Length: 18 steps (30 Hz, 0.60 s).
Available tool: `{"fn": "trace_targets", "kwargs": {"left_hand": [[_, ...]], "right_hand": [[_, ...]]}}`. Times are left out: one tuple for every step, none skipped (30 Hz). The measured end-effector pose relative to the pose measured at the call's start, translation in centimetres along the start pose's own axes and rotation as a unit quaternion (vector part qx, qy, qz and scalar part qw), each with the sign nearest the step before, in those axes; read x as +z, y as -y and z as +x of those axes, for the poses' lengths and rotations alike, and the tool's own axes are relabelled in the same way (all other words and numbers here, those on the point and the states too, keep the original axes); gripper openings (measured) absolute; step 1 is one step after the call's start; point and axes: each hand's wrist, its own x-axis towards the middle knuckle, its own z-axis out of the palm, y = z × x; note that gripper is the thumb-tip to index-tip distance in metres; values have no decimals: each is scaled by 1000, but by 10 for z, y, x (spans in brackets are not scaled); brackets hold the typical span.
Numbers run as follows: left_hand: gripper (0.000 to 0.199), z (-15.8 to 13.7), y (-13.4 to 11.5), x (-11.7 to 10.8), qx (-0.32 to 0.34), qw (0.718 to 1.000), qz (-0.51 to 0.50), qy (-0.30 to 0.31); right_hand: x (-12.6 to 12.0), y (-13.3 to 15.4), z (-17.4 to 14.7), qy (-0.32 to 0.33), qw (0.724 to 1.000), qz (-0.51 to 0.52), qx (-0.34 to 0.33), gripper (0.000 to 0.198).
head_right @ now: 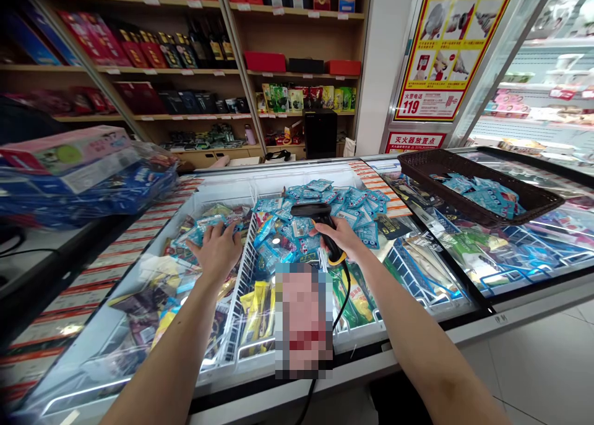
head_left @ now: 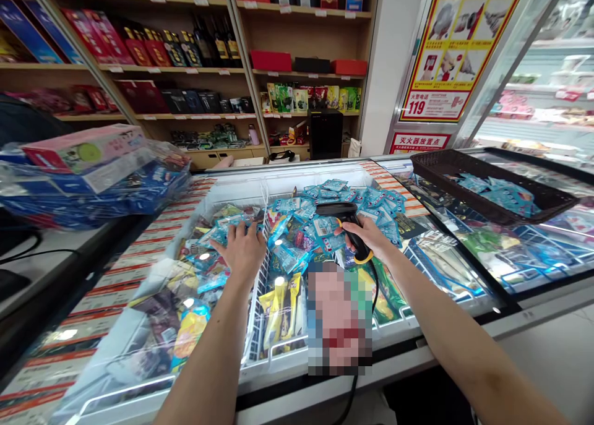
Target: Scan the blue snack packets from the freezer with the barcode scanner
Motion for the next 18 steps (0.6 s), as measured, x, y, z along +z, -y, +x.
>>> {"fn": "trace_targets", "kwargs": {"left_hand": [[43, -1, -1, -1, 2, 1000, 7, -8], [43, -2, -3, -2, 9, 1000, 13, -13], [43, -2, -4, -4, 19, 1000, 17, -14], [44, -2, -6, -5, 31, 999, 19, -12], [44, -2, -7, -6, 45, 999, 18, -8], [45, -2, -9, -7, 61, 998, 15, -3], [46, -2, -11, -8, 76, 997, 10, 3], [46, -1, -13, -8, 88, 996, 5, 9], [47, 0, -15, -8, 97, 995, -1, 15], [48, 2, -17, -7, 103, 994, -6, 21], [48, 5, -20, -5, 109, 994, -10, 27], [49, 8, -24, -3, 116, 993, -13, 33], [49, 12, -28, -1, 125, 991, -16, 40], [50, 17, -33, 2, 137, 989, -17, 48], [50, 22, -37, 6, 143, 988, -20, 59], [51, 27, -42, 9, 143, 987, -24, 73], [52, 33, -46, 13, 135, 986, -27, 92], [52, 37, -49, 16, 127, 986, -30, 107]], "right_hand": [[0, -1, 1, -1, 1000, -1, 1, 44], [-1, -2, 2, -2, 1000, -2, 2, 45], [-1, -3, 3, -3, 1000, -3, 2, 45], [-1, -3, 3, -3, 1000, -4, 1, 44], [-2, -4, 4, -2, 1000, -3, 1, 44], [-3, -5, 4, 0, 1000, -2, 1, 43], [-3, -6, 5, 2, 1000, 0, 2, 43], [-4, -6, 6, 5, 1000, 2, 5, 44], [-5, -7, 6, 6, 1000, 3, 7, 44], [-5, -8, 7, 7, 1000, 4, 10, 44], [-6, -8, 7, 8, 1000, 4, 10, 45], [-6, -8, 7, 8, 1000, 5, 10, 45], [-6, -8, 7, 8, 1000, 6, 10, 45], [-6, -7, 7, 8, 1000, 7, 9, 44], [-5, -6, 6, 8, 1000, 7, 8, 44], [-5, -5, 6, 6, 1000, 7, 7, 44], [-5, -4, 5, 3, 1000, 7, 7, 43], [-4, -2, 4, 0, 1000, 8, 7, 43]]}}
